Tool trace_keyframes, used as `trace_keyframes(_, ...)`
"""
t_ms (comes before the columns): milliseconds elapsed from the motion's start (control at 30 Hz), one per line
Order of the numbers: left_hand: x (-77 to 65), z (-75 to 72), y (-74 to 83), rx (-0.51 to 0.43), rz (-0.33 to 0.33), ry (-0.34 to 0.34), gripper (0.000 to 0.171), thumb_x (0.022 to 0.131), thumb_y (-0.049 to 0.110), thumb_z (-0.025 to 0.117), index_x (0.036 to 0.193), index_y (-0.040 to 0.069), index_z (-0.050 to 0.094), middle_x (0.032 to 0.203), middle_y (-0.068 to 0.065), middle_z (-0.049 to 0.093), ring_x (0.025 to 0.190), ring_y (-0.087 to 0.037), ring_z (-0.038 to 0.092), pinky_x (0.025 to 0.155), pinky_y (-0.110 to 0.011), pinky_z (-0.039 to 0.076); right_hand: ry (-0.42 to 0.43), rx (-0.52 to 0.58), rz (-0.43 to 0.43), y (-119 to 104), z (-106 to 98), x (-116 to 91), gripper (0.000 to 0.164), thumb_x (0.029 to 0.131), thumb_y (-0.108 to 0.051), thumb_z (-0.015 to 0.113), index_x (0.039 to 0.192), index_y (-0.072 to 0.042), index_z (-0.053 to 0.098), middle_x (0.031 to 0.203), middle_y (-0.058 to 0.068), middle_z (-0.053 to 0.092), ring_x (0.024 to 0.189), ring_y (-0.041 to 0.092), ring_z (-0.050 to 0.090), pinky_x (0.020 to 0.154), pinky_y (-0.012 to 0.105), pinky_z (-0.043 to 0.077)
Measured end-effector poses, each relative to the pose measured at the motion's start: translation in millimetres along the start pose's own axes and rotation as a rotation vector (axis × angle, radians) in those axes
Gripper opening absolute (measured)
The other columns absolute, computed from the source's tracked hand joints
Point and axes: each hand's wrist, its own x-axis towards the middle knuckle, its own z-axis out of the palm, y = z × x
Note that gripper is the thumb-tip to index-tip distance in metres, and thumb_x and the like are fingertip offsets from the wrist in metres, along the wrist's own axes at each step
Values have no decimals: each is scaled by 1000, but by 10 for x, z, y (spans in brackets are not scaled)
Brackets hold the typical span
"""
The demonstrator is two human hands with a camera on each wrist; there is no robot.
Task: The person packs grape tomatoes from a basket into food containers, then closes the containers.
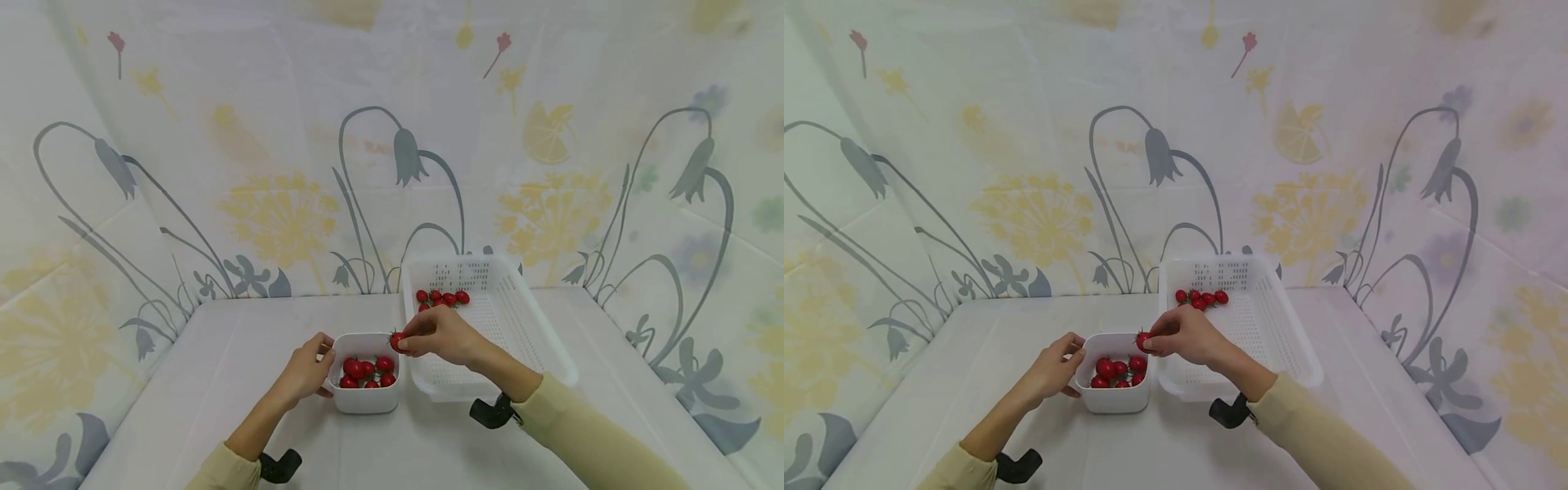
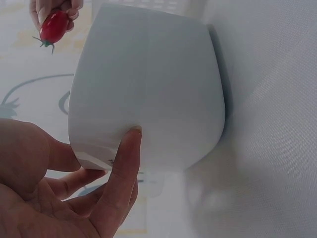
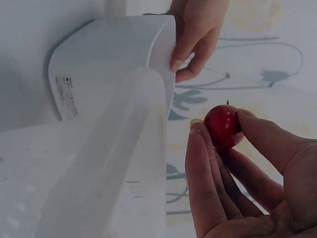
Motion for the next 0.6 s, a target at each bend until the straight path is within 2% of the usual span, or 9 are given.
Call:
trace_keyframes(167,-1,-9,-6,0,3,-3,18,105,6,50,121,-1,55,132,-27,58,108,-42,64,52,-39,63,18,-41,-5,-9,143,71,18,95,-18,74,104,-2,76,93,6,77,86,28,74,79,33,64)
trace_keyframes(333,10,-10,-14,5,1,-1,18,105,7,50,121,0,55,132,-27,58,108,-42,64,52,-38,63,35,-74,-10,-9,287,145,18,94,-17,74,103,-2,75,91,5,75,82,23,72,79,40,64)
trace_keyframes(600,3,-11,-5,-7,7,-1,17,105,6,50,120,-1,55,130,-27,59,105,-41,65,51,-39,63,126,-252,-30,-9,511,264,12,93,-17,75,97,-6,77,90,1,73,81,13,65,70,25,60)
